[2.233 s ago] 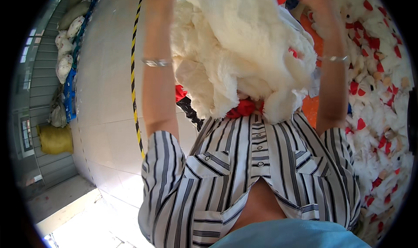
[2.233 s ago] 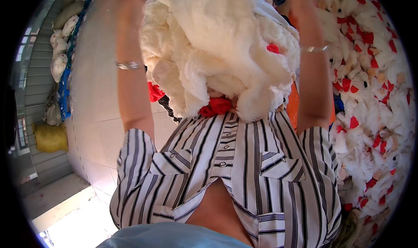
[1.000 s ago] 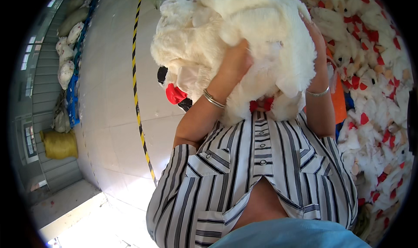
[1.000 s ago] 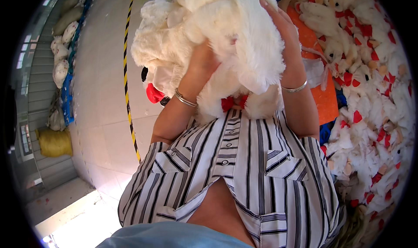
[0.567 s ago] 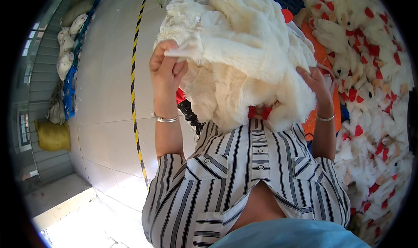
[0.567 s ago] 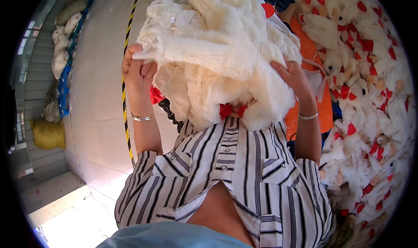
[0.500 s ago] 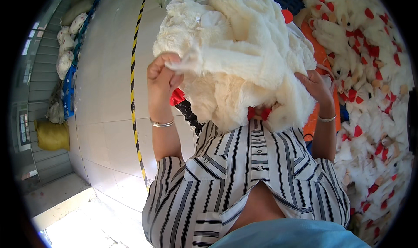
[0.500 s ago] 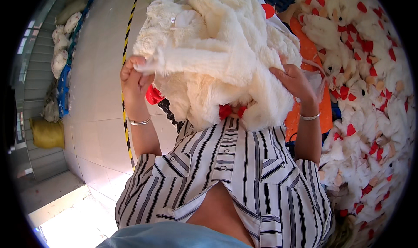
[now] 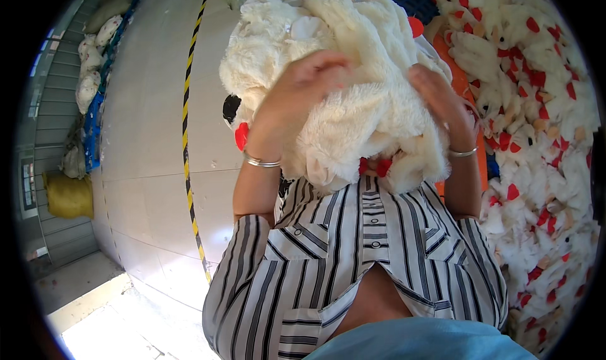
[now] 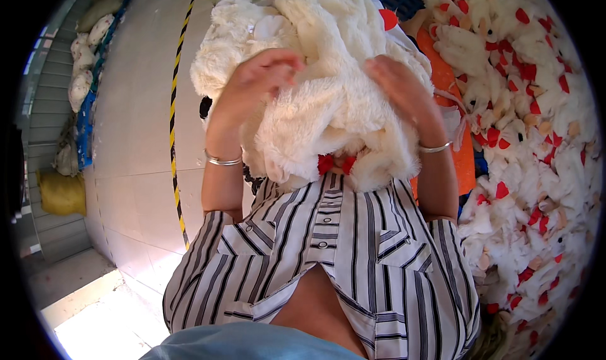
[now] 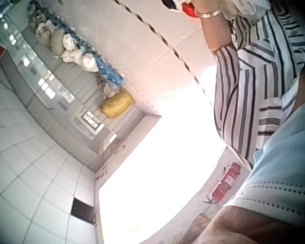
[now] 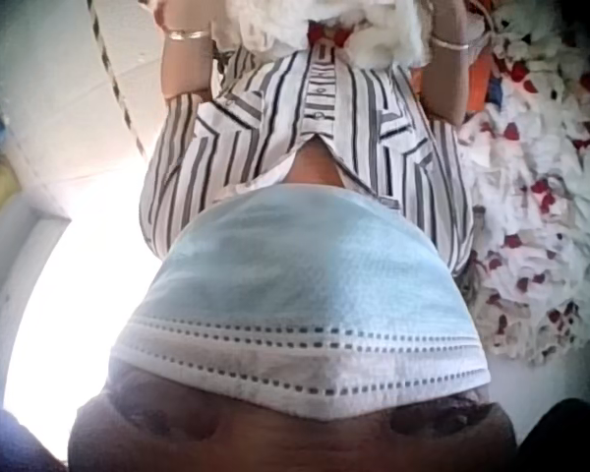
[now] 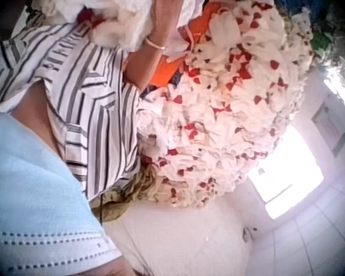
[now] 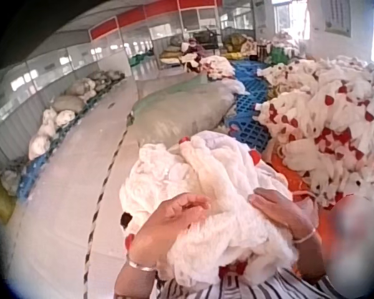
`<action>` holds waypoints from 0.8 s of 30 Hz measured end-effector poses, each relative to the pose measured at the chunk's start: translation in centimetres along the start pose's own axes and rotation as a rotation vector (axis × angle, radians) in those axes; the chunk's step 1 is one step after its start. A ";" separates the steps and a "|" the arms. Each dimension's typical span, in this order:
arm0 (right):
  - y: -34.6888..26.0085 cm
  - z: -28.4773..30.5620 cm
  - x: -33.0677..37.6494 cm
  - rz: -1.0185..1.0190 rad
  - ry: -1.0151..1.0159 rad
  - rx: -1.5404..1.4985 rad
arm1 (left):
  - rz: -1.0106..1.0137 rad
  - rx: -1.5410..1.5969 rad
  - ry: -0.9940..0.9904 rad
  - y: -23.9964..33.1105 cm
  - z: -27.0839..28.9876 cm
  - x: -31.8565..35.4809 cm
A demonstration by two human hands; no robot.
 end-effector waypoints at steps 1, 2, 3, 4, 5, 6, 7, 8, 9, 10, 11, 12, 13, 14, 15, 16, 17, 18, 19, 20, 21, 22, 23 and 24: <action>1.4 -1.6 0.5 0.044 -0.010 0.140 | -0.062 -0.013 -0.079 -0.5 -1.8 -0.8; 1.5 -2.9 1.1 0.133 0.011 0.258 | -0.125 -0.027 -0.157 -1.1 -3.0 -1.2; 0.3 -3.2 1.1 0.067 -0.089 0.245 | -0.037 -0.097 -0.247 -2.3 -3.8 -1.5; -1.7 -2.9 0.7 0.001 -0.192 0.234 | 0.050 -0.164 -0.335 -3.5 -4.3 -1.7; -2.7 -2.9 0.4 -0.066 -0.296 0.219 | 0.141 -0.231 -0.422 -4.2 -4.6 -1.6; -1.0 -2.0 0.3 -0.130 -0.242 0.068 | 0.145 -0.297 -0.461 -4.1 -4.8 -1.4; 2.0 -0.5 -0.1 -0.202 -0.185 -0.077 | 0.145 -0.355 -0.509 -4.1 -5.0 -1.0; 4.1 0.4 -0.5 -0.272 -0.126 -0.228 | 0.149 -0.418 -0.556 -4.1 -5.2 -0.6; 4.4 1.2 -1.0 -0.340 -0.074 -0.254 | 0.038 -0.366 -0.479 -4.0 -5.0 -0.3; 4.0 2.4 -1.2 -0.407 -0.014 -0.270 | 0.077 -0.178 -0.337 -4.2 -4.6 -0.6; 3.3 2.6 -1.4 -0.391 0.020 -0.318 | 0.116 0.010 -0.194 -4.5 -4.1 -1.1; 1.5 1.5 -2.6 -0.358 0.003 -0.285 | 0.169 0.188 -0.012 -4.3 -2.9 -1.0; -0.3 0.5 -2.9 -0.337 0.026 -0.228 | 0.011 0.085 0.151 -4.1 -1.9 -2.3; -1.1 0.2 -3.0 -0.316 0.048 -0.170 | 0.023 0.070 0.134 -4.4 -1.9 -3.1; 0.3 -1.0 -3.6 -0.219 0.039 -0.225 | 0.040 0.046 0.124 -4.1 -2.0 -3.6; -3.3 -2.0 -3.6 -0.300 -0.059 -0.284 | 0.060 0.022 0.124 -4.1 -2.2 -3.8; -2.0 -3.5 -4.1 -0.097 -0.179 -0.228 | 0.113 -0.080 0.041 -4.2 -2.8 -3.7; -0.8 -4.4 -4.2 0.092 -0.283 -0.158 | 0.135 -0.065 -0.034 -4.0 -3.4 -3.8; -5.3 -4.3 -3.4 0.133 -0.398 -0.208 | 0.163 -0.054 -0.080 -3.9 -3.5 -3.3; -6.3 -4.0 -2.6 0.213 -0.403 -0.207 | 0.191 -0.042 -0.126 -3.6 -3.6 -2.9; -6.8 -3.3 -1.7 0.290 -0.393 -0.201 | 0.175 -0.029 0.007 -2.4 -2.8 -2.6; -6.2 -2.4 -1.2 0.298 -0.371 -0.179 | 0.063 0.023 0.073 -3.1 -1.5 -3.2; -4.8 -0.5 -1.4 0.255 -0.286 -0.162 | 0.064 0.140 0.095 -3.6 -0.4 -3.7; -2.7 1.8 -1.8 0.193 -0.159 -0.160 | 0.066 0.251 0.136 -3.9 0.4 -3.7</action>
Point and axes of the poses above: each hand's wrist, its own x-axis away from the middle knuckle, its own z-axis out of the back of the hand, y = z × x, the point moved 4 cm from there along -x, towards the middle knuckle, and after that the axes turned 8 degrees about z, right-handed, at the moved point
